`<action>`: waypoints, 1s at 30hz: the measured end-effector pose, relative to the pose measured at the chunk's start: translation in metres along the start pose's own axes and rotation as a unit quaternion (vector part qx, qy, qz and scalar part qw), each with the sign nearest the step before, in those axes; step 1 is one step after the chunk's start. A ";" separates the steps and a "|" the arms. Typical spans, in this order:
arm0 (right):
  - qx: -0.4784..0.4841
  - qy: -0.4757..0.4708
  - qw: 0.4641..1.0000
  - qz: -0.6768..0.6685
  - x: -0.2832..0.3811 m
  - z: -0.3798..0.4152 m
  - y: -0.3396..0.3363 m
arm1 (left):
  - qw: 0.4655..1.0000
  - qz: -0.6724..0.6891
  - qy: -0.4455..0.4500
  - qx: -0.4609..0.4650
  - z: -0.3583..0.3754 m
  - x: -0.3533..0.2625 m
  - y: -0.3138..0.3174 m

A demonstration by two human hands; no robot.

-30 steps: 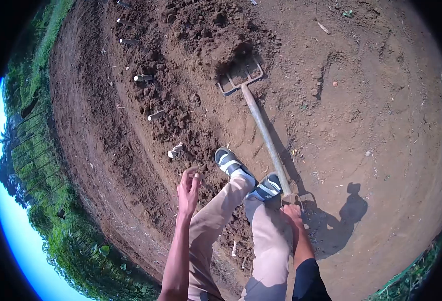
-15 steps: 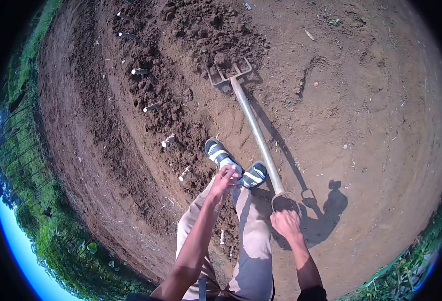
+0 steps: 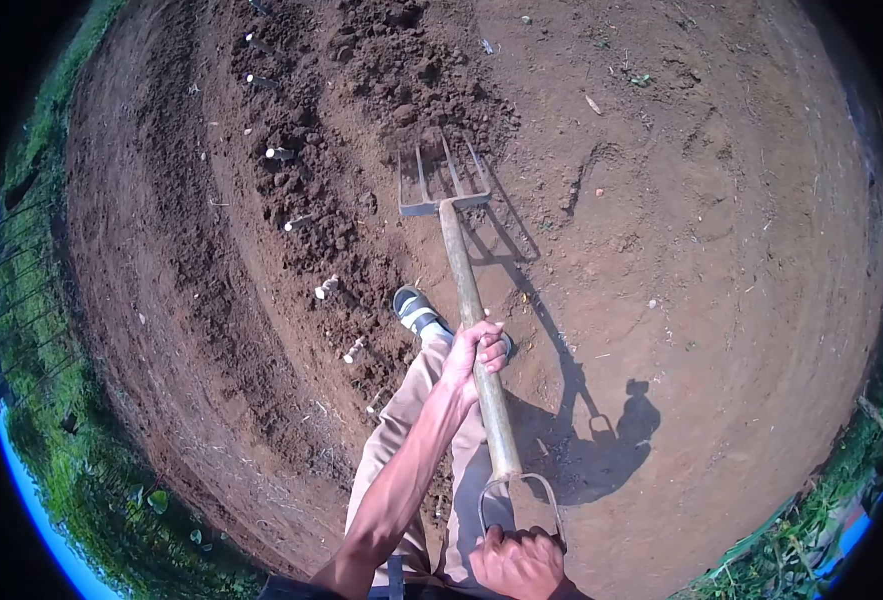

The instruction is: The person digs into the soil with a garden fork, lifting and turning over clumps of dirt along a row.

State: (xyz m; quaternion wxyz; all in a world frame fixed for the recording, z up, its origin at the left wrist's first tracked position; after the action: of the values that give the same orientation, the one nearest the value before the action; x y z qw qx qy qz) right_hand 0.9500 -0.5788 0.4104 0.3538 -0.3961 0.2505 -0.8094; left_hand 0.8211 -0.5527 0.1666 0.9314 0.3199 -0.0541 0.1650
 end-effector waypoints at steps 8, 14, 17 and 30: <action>-0.017 0.051 0.999 -0.001 -0.026 -0.010 0.007 | 0.993 0.061 -0.097 -0.024 -0.032 0.000 -0.024; -0.080 0.027 0.994 -0.067 0.002 0.040 0.000 | 0.998 0.015 -0.054 -0.028 0.024 0.020 -0.016; -0.114 0.000 0.991 -0.076 -0.002 0.076 -0.034 | 0.995 0.075 -0.068 -0.018 0.047 0.045 -0.007; -0.013 -0.064 0.994 0.087 -0.006 0.054 -0.106 | 0.983 0.168 -0.077 -0.013 0.035 0.073 0.016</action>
State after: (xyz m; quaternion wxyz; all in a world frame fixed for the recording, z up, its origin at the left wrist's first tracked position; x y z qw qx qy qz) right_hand 0.9571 -0.5148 0.5112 0.4328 -0.4285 0.2712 -0.7453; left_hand 0.8847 -0.5430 0.2187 0.8874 0.3064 -0.1810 0.2930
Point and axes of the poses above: each hand's wrist, its own z-axis away from the middle knuckle, its own y-axis out of the palm, x = y × z, the point moved 3 cm from there along -z, towards the middle knuckle, and after that the axes turned 3 degrees about z, right-handed, at the moved point
